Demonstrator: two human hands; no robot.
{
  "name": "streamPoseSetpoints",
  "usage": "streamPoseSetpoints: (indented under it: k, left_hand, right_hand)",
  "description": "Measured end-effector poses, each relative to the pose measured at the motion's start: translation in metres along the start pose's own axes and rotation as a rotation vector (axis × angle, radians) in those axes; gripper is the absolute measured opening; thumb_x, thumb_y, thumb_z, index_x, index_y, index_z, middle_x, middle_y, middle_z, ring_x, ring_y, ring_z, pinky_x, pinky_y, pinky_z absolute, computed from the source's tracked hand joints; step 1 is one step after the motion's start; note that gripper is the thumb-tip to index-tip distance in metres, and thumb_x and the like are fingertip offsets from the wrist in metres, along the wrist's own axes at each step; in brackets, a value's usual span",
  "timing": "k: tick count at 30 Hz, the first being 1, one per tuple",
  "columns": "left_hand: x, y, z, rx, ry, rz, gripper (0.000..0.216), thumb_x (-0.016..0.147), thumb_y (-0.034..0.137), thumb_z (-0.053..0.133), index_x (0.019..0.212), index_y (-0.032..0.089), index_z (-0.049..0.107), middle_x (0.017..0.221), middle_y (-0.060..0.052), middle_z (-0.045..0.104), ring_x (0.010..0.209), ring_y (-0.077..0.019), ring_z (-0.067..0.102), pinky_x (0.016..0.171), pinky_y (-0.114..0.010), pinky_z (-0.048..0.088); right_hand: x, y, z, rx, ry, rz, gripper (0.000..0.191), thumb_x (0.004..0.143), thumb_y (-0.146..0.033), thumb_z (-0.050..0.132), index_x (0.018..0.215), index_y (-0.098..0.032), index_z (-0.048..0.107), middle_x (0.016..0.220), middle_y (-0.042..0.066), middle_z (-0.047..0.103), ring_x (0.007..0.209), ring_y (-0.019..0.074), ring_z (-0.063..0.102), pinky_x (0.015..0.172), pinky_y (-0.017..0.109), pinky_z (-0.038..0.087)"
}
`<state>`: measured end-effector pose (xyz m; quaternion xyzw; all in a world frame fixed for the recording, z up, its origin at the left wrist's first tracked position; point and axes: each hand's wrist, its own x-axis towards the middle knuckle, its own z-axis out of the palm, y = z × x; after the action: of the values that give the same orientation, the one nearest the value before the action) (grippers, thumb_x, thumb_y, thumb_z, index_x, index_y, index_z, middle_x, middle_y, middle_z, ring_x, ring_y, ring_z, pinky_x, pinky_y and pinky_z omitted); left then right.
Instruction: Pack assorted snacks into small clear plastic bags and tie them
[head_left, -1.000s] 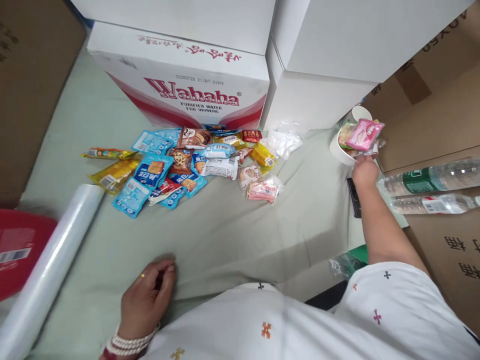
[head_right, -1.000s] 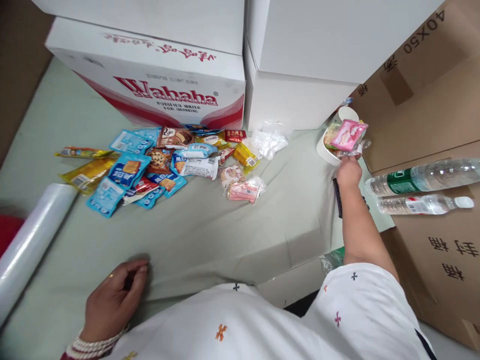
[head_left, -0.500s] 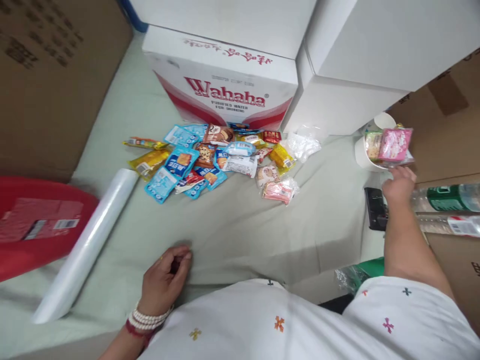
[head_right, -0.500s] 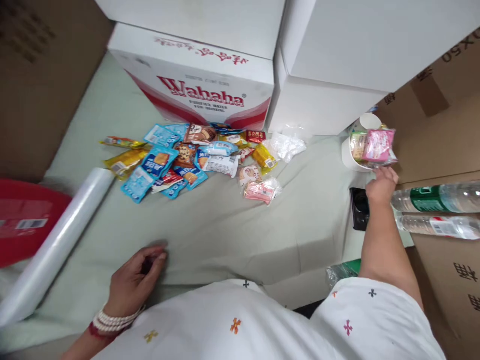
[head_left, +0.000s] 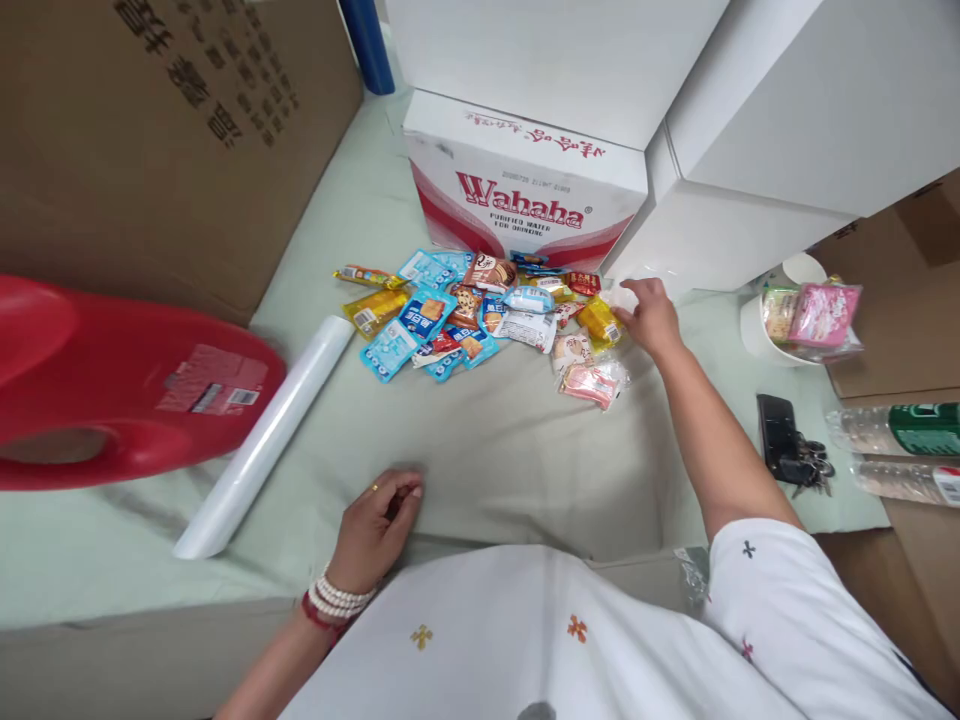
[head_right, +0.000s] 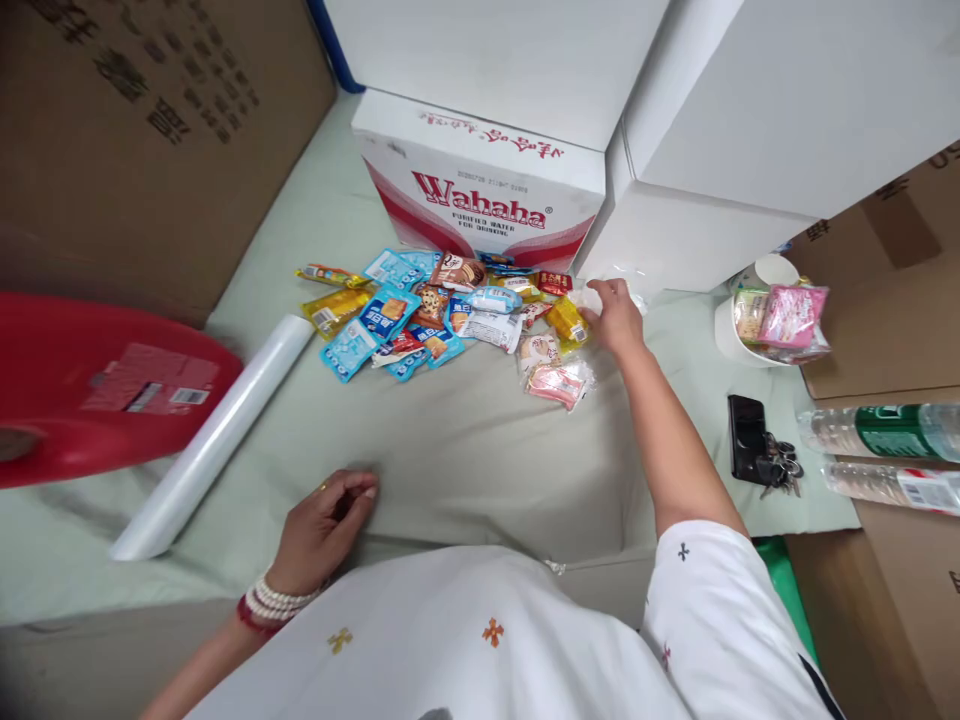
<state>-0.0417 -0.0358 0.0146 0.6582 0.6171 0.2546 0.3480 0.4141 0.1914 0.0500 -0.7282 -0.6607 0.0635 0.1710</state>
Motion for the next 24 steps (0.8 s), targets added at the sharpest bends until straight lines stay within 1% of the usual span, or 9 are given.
streamPoseSetpoints:
  k: [4,7,9,10,12,16,17,20,24]
  left_hand:
    - [-0.013,-0.002,-0.014,-0.072,0.050,-0.019,0.025,0.092,0.041,0.056,0.093,0.021,0.071,0.084,-0.003,0.070,0.073,-0.0163,0.064,0.068,-0.026,0.052]
    - [-0.017,-0.002,-0.022,-0.193,0.088,-0.067,0.022,0.091,0.040,0.061,0.093,0.021,0.071,0.085,-0.003,0.069,0.074,-0.0160,0.063,0.067,-0.025,0.051]
    - [-0.011,0.006,-0.022,-0.302,0.044,-0.065,0.021,0.091,0.040,0.062,0.093,0.021,0.072,0.085,-0.003,0.067,0.074,-0.0155,0.062,0.066,-0.025,0.050]
    - [-0.005,0.014,-0.019,-0.356,0.000,-0.053,0.021,0.092,0.040,0.062,0.092,0.021,0.072,0.085,-0.003,0.067,0.074,-0.0153,0.061,0.066,-0.025,0.049]
    - [0.010,0.033,-0.008,-0.452,-0.102,-0.021,0.022,0.093,0.040,0.060,0.092,0.021,0.072,0.084,-0.003,0.066,0.075,-0.0152,0.062,0.068,-0.025,0.049]
    - [0.046,0.075,0.030,-0.607,-0.263,0.043,0.036,0.082,0.044,0.073,0.108,0.020,0.068,0.098,-0.006,0.068,0.080,-0.0167,0.064,0.064,-0.025,0.049]
    - [0.054,0.080,0.039,-0.613,-0.273,0.060,0.044,0.075,0.044,0.079,0.110,0.019,0.068,0.101,-0.007,0.068,0.080,-0.0169,0.064,0.063,-0.025,0.048]
    - [0.067,0.082,0.059,-0.661,-0.228,0.045,0.029,0.082,0.044,0.072,0.091,0.017,0.069,0.081,-0.003,0.065,0.069,-0.0138,0.058,0.061,-0.025,0.044]
    - [0.065,0.059,0.055,-0.772,-0.226,-0.096,0.035,0.081,0.049,0.073,0.076,0.016,0.063,0.062,0.003,0.056,0.057,-0.0103,0.048,0.056,-0.024,0.038]
  right_hand:
    - [0.006,-0.012,-0.008,-0.074,0.018,0.059,0.018,0.091,-0.021,0.058,0.100,-0.017,0.073,0.105,0.008,0.064,0.086,0.0166,0.053,0.085,0.034,0.046]
    - [-0.029,-0.020,-0.034,0.105,0.332,0.109,0.021,0.091,-0.028,0.059,0.104,-0.018,0.072,0.111,0.009,0.061,0.091,0.0174,0.054,0.083,0.033,0.047]
    - [-0.069,-0.037,-0.043,0.477,0.469,0.231,0.022,0.083,-0.036,0.069,0.097,-0.019,0.072,0.097,0.006,0.062,0.076,0.0143,0.052,0.066,0.027,0.045]
    - [-0.092,-0.049,-0.042,0.713,0.433,0.326,0.025,0.079,-0.040,0.073,0.093,-0.020,0.071,0.086,0.003,0.060,0.066,0.0118,0.047,0.056,0.025,0.039]
    - [-0.138,-0.081,-0.030,1.110,0.126,0.513,0.033,0.067,-0.044,0.082,0.087,-0.020,0.069,0.072,-0.001,0.056,0.052,0.0073,0.035,0.044,0.021,0.024]
    - [-0.212,-0.147,0.011,1.420,-0.308,0.738,0.038,0.061,-0.041,0.090,0.085,-0.019,0.071,0.060,-0.006,0.047,0.047,0.0031,0.021,0.040,0.019,0.016]
    - [-0.223,-0.158,0.017,1.446,-0.349,0.756,0.039,0.061,-0.041,0.091,0.086,-0.018,0.072,0.059,-0.007,0.045,0.047,0.0029,0.020,0.040,0.018,0.017]
    - [-0.233,-0.171,0.024,1.447,-0.359,0.752,0.040,0.063,-0.043,0.092,0.089,-0.018,0.073,0.060,-0.007,0.047,0.047,0.0028,0.023,0.040,0.018,0.019]
    - [-0.218,-0.154,0.016,1.359,-0.373,0.694,0.040,0.065,-0.046,0.092,0.084,-0.018,0.070,0.068,-0.004,0.056,0.049,0.0031,0.029,0.040,0.018,0.020]
